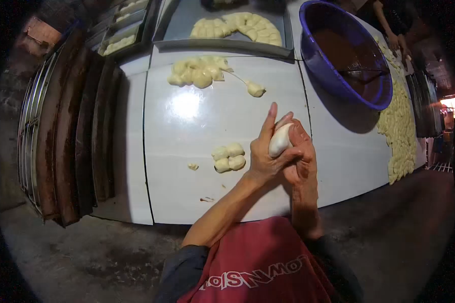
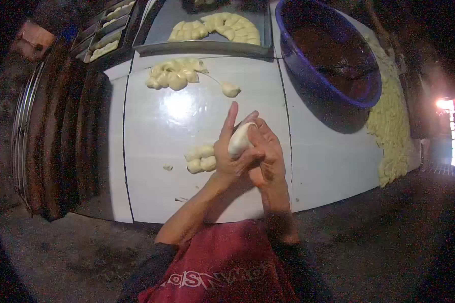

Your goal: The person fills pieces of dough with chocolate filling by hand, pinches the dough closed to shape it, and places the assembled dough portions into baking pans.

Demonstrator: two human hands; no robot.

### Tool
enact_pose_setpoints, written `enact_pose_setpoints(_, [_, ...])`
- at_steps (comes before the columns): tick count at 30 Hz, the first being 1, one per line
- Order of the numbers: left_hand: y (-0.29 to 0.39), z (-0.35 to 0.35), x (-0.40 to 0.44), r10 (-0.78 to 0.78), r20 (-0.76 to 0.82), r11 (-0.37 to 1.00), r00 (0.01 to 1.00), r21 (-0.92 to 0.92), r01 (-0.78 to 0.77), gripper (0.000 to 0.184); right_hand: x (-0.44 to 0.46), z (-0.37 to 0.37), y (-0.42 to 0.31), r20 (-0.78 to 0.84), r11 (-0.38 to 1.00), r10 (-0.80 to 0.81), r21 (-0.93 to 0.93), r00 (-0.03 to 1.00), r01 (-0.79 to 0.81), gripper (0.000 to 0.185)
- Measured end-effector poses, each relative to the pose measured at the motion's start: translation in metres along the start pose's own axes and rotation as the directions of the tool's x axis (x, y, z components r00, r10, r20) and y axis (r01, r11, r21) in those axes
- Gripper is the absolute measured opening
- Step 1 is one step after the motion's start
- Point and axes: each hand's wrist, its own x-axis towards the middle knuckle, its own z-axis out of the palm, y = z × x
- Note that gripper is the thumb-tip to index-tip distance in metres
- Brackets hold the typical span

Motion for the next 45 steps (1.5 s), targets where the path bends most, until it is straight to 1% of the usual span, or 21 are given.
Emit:
enact_pose_setpoints(2, [0.005, -0.003, -0.009, -0.145, 0.005, 0.98, 0.989, -0.14, 0.144, 0.122, 0.003, -0.003, 0.0, -0.045, 0.998, 0.044, -0.053, 0.998, -0.046, 0.021])
enact_pose_setpoints(3, [0.011, -0.011, -0.013, -0.201, 0.036, 0.975, 0.979, -0.091, 0.204, 0.126, 0.008, -0.008, 0.002, -0.11, 0.987, 0.041, -0.15, 0.993, -0.058, 0.021])
enact_pose_setpoints(6, [0.017, -0.043, -0.033, -0.215, -0.178, 0.975, 0.96, 0.011, 0.221, 0.112, 0.013, -0.028, 0.016, -0.123, 0.796, -0.099, -0.605, 0.988, 0.005, 0.02])
enact_pose_setpoints(8, [0.044, -0.068, -0.036, -0.238, -0.325, 0.959, 0.915, 0.072, 0.275, 0.092, 0.014, -0.038, 0.025, 0.061, 0.362, -0.171, -0.925, 0.983, 0.12, 0.014])
enact_pose_setpoints(10, [0.06, -0.094, -0.038, -0.166, -0.386, 0.919, 0.908, 0.273, 0.284, 0.08, 0.01, -0.031, 0.022, 0.309, -0.218, -0.05, -0.931, 0.95, 0.291, 0.012])
enact_pose_setpoints(11, [0.061, -0.106, -0.042, -0.129, -0.378, 0.918, 0.917, 0.304, 0.254, 0.077, 0.009, -0.034, 0.028, 0.401, -0.279, -0.035, -0.883, 0.915, 0.377, 0.01])
enact_pose_setpoints(14, [0.066, -0.123, -0.05, -0.106, -0.394, 0.896, 0.913, 0.36, 0.259, 0.069, 0.008, -0.063, 0.053, 0.665, -0.323, -0.018, -0.71, 0.746, 0.625, 0.01])
enact_pose_setpoints(15, [0.066, -0.125, -0.052, -0.112, -0.408, 0.887, 0.906, 0.371, 0.277, 0.067, 0.005, -0.058, 0.044, 0.624, -0.3, 0.056, -0.734, 0.78, 0.609, 0.014])
enact_pose_setpoints(17, [0.07, -0.125, -0.053, -0.146, -0.451, 0.886, 0.881, 0.337, 0.32, 0.061, 0.004, -0.035, 0.015, 0.275, 0.026, 0.221, -0.961, 0.936, 0.276, 0.016])
enact_pose_setpoints(18, [0.071, -0.124, -0.053, -0.164, -0.467, 0.885, 0.869, 0.32, 0.339, 0.058, 0.005, -0.031, 0.005, 0.101, 0.158, 0.336, -0.986, 0.936, 0.05, 0.017])
enact_pose_setpoints(20, [0.07, -0.123, -0.051, -0.149, -0.499, 0.858, 0.854, 0.365, 0.362, 0.052, 0.016, -0.048, -0.007, -0.029, 0.672, 0.209, -0.722, 0.978, -0.165, 0.016])
enact_pose_setpoints(22, [0.066, -0.133, -0.054, -0.122, -0.486, 0.839, 0.865, 0.415, 0.351, 0.05, 0.035, -0.038, -0.053, -0.141, 0.836, -0.051, -0.547, 0.989, -0.034, 0.014])
enact_pose_setpoints(23, [0.067, -0.136, -0.055, -0.128, -0.487, 0.842, 0.864, 0.407, 0.354, 0.047, 0.053, -0.063, -0.076, -0.058, 0.885, -0.147, -0.453, 0.987, 0.105, 0.015])
enact_pose_setpoints(24, [0.068, -0.138, -0.055, -0.133, -0.484, 0.849, 0.865, 0.395, 0.352, 0.044, 0.064, -0.064, -0.101, -0.054, 0.823, -0.33, -0.505, 0.942, 0.26, 0.017])
enact_pose_setpoints(28, [0.066, -0.147, -0.061, -0.145, -0.519, 0.838, 0.842, 0.388, 0.384, 0.037, 0.106, -0.081, -0.194, -0.106, 0.585, -0.511, -0.77, 0.853, 0.254, 0.018])
enact_pose_setpoints(30, [0.057, -0.149, -0.064, -0.151, -0.55, 0.865, 0.822, 0.329, 0.378, 0.039, 0.139, -0.114, -0.223, -0.027, 0.451, -0.319, -0.884, 0.948, 0.127, 0.02])
enact_pose_setpoints(32, [0.063, -0.144, -0.066, -0.217, -0.574, 0.823, 0.79, 0.328, 0.464, 0.037, 0.176, -0.153, -0.229, 0.017, 0.157, -0.123, -0.987, 0.992, 0.037, 0.023])
enact_pose_setpoints(34, [0.064, -0.138, -0.063, -0.208, -0.557, 0.822, 0.804, 0.346, 0.453, 0.035, 0.198, -0.167, -0.229, 0.063, -0.244, 0.09, -0.966, 0.994, 0.083, 0.025])
enact_pose_setpoints(40, [0.061, -0.136, -0.063, -0.193, -0.504, 0.822, 0.842, 0.386, 0.419, 0.032, 0.227, -0.187, -0.219, -0.076, -0.338, 0.454, -0.937, 0.888, 0.093, 0.024])
enact_pose_setpoints(41, [0.061, -0.135, -0.063, -0.202, -0.51, 0.824, 0.836, 0.372, 0.426, 0.032, 0.228, -0.187, -0.221, -0.101, -0.301, 0.371, -0.954, 0.923, 0.017, 0.024])
enact_pose_setpoints(45, [0.062, -0.135, -0.065, -0.266, -0.497, 0.791, 0.826, 0.378, 0.481, 0.031, 0.231, -0.199, -0.217, -0.039, -0.368, 0.407, -0.921, 0.912, 0.126, 0.028])
